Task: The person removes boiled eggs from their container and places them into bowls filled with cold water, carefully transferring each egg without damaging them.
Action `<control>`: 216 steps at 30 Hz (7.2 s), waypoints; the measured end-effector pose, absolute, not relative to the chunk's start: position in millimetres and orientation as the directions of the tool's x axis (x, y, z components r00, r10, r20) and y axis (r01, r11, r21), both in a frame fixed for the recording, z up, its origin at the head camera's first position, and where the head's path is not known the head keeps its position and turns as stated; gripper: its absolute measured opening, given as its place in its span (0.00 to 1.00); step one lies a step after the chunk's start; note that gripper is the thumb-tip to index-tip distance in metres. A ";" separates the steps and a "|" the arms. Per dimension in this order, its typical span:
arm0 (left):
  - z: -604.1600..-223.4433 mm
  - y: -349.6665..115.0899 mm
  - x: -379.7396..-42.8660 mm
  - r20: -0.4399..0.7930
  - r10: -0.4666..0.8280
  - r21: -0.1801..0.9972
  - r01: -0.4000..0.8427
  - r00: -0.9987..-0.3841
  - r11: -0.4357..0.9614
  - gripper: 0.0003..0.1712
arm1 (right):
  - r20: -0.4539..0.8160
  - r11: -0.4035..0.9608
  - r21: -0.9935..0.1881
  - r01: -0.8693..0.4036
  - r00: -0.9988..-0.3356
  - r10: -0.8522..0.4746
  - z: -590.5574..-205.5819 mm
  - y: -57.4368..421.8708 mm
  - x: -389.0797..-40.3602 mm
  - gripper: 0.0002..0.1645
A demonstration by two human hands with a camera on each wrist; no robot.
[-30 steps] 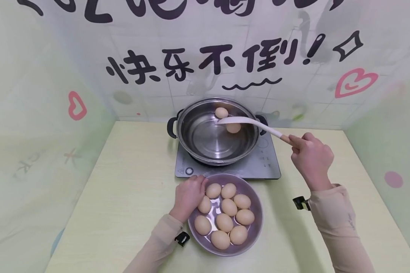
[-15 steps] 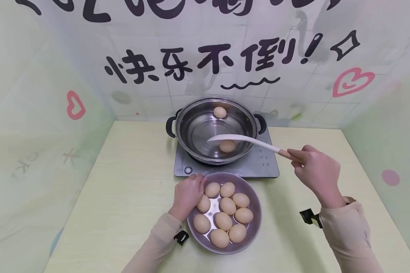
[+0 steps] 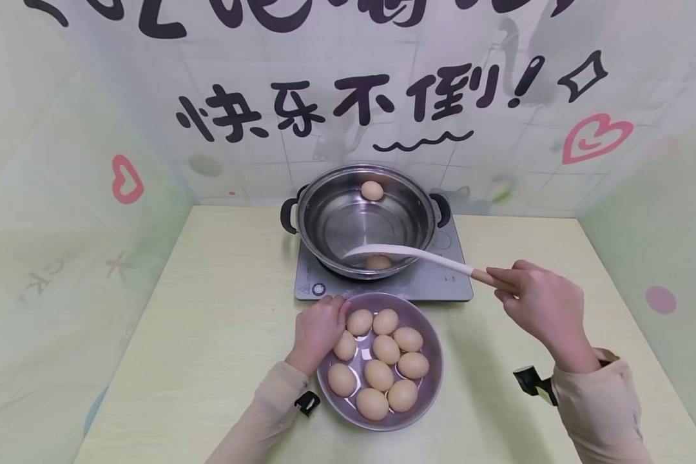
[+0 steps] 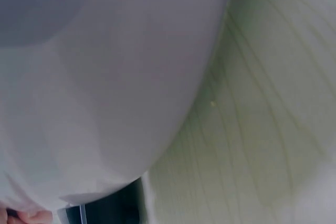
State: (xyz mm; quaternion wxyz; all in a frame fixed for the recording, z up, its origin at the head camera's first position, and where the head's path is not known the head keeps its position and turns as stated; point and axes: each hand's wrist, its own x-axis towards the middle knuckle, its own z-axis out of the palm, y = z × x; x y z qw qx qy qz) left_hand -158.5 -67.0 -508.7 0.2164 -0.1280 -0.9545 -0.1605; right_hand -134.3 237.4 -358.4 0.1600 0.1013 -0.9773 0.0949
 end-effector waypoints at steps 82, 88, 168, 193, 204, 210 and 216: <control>-508.2 -66.4 -160.2 0.442 0.172 0.267 0.312 -0.880 0.912 0.11 | -0.039 0.874 -0.479 -0.086 -0.992 -0.119 -368.0 276.8 -49.9 0.19; -507.3 -67.2 -160.7 0.416 0.171 0.263 0.298 -0.893 0.918 0.11 | -0.068 0.867 -0.496 -0.043 -0.994 -0.088 -375.2 273.4 -46.6 0.19; -509.0 -68.3 -158.2 0.483 0.184 0.231 0.327 -0.856 0.916 0.12 | 0.347 0.934 -0.286 -0.214 -0.932 -0.107 -390.8 212.3 -161.0 0.17; -508.7 -67.9 -157.4 0.461 0.179 0.240 0.317 -0.869 0.918 0.12 | 0.168 0.895 -0.393 -0.209 -0.974 -0.154 -385.7 201.8 -131.2 0.18; -508.1 -67.5 -157.7 0.460 0.179 0.238 0.316 -0.869 0.919 0.12 | 0.143 0.890 -0.390 -0.236 -0.970 -0.194 -383.5 200.2 -136.8 0.18; -508.7 -67.6 -157.6 0.456 0.181 0.237 0.315 -0.871 0.919 0.12 | 0.109 0.891 -0.378 -0.253 -0.967 -0.229 -377.3 201.9 -140.9 0.13; -509.7 -67.9 -157.7 0.456 0.175 0.241 0.310 -0.873 0.920 0.12 | 0.013 0.875 -0.416 -0.249 -0.963 -0.268 -371.7 205.7 -148.2 0.11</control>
